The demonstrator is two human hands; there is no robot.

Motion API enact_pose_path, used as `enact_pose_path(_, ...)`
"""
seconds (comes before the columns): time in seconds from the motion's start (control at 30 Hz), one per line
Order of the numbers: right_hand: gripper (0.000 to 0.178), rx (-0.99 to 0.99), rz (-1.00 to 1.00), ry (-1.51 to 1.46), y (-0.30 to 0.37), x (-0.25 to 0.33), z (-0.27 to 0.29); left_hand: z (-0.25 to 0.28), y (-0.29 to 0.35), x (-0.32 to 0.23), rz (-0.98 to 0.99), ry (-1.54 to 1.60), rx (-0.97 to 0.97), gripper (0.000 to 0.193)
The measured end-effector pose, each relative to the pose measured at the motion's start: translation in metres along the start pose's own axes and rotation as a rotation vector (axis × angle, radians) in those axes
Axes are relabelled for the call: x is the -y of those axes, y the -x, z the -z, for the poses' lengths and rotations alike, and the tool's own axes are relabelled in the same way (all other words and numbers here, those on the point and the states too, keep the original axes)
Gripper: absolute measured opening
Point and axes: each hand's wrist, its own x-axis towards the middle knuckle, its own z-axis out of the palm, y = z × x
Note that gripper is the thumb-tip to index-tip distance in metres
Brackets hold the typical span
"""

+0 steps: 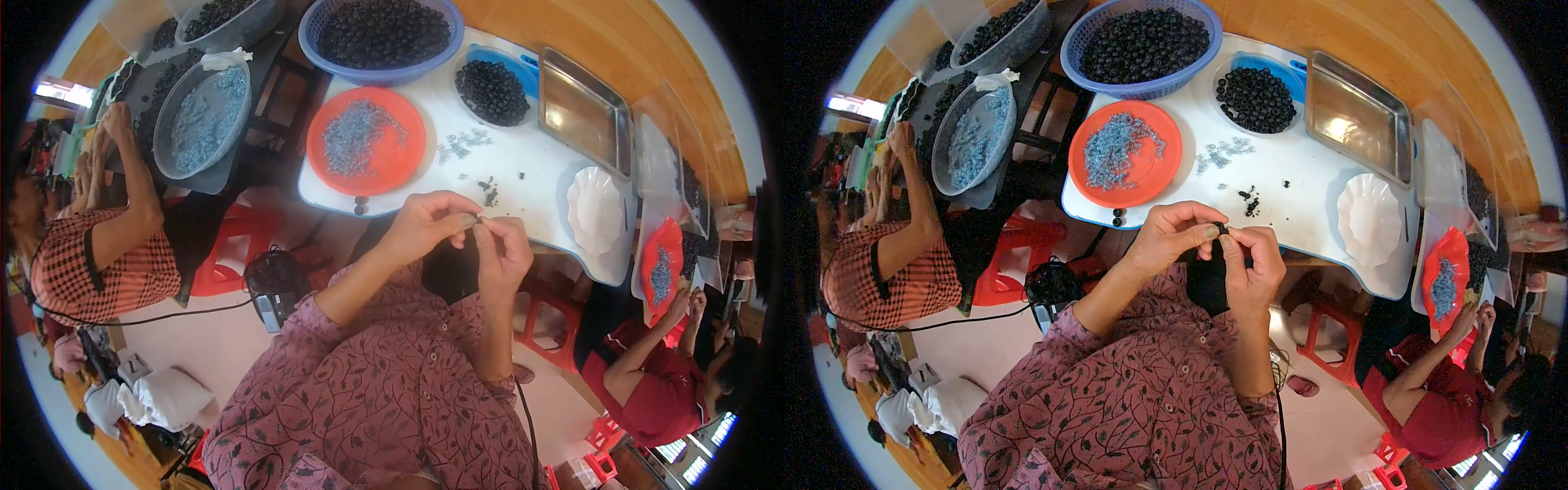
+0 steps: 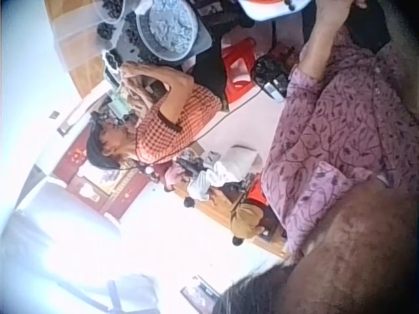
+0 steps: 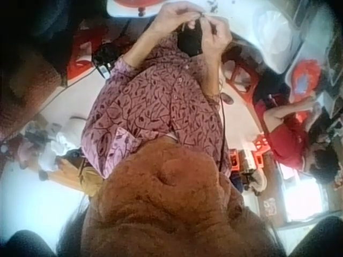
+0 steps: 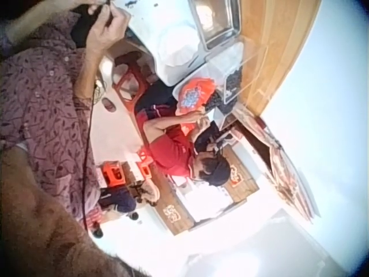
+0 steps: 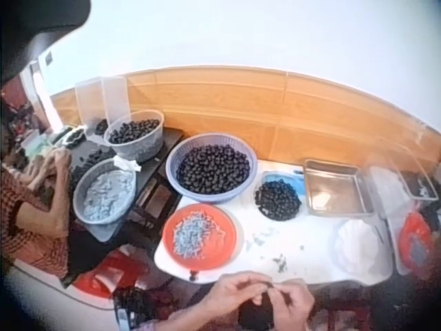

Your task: The person sorts and inspects small black plastic components by hand on a workshop table, placing them into a sorting tray, a blue basin, and a red plate.

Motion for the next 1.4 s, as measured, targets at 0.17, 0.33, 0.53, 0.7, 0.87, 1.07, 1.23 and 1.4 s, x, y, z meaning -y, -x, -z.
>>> enact_pose_path(0.17, 0.009, 0.039, -0.041, 0.063, 0.001, -0.012, -0.001, 0.027, -0.011, -0.018, 0.023, -0.2, -0.192, 0.023)
enact_pose_path(0.33, 0.01, 0.055, -0.021, 0.115, 0.004, -0.02, -0.004, 0.059, -0.045, -0.074, -0.085, -0.396, -0.364, 0.02)
enact_pose_path(0.53, 0.01, 0.057, -0.066, 0.099, 0.005, -0.018, -0.005, 0.09, -0.096, -0.134, -0.341, -0.552, -0.556, 0.028)
enact_pose_path(0.7, 0.01, 0.048, -0.05, 0.124, 0.004, -0.022, -0.005, 0.093, -0.109, -0.114, -0.427, -0.644, -0.681, 0.032)
enact_pose_path(0.87, 0.01, 0.072, -0.045, 0.145, 0.001, -0.026, -0.007, 0.063, -0.083, -0.048, -0.48, -1.003, -0.466, 0.017)
enact_pose_path(1.07, 0.011, 0.078, -0.037, 0.179, 0.001, -0.031, -0.006, 0.023, -0.071, 0.021, -0.459, -1.275, -0.246, 0.012)
enact_pose_path(1.23, 0.01, 0.073, -0.026, 0.208, 0.002, -0.035, -0.003, 0.013, -0.073, 0.042, -0.395, -1.416, -0.256, 0.015)
enact_pose_path(1.4, 0.009, 0.069, -0.042, 0.227, 0.002, -0.042, -0.001, 0.016, -0.072, 0.05, -0.5, -1.445, -0.275, 0.014)
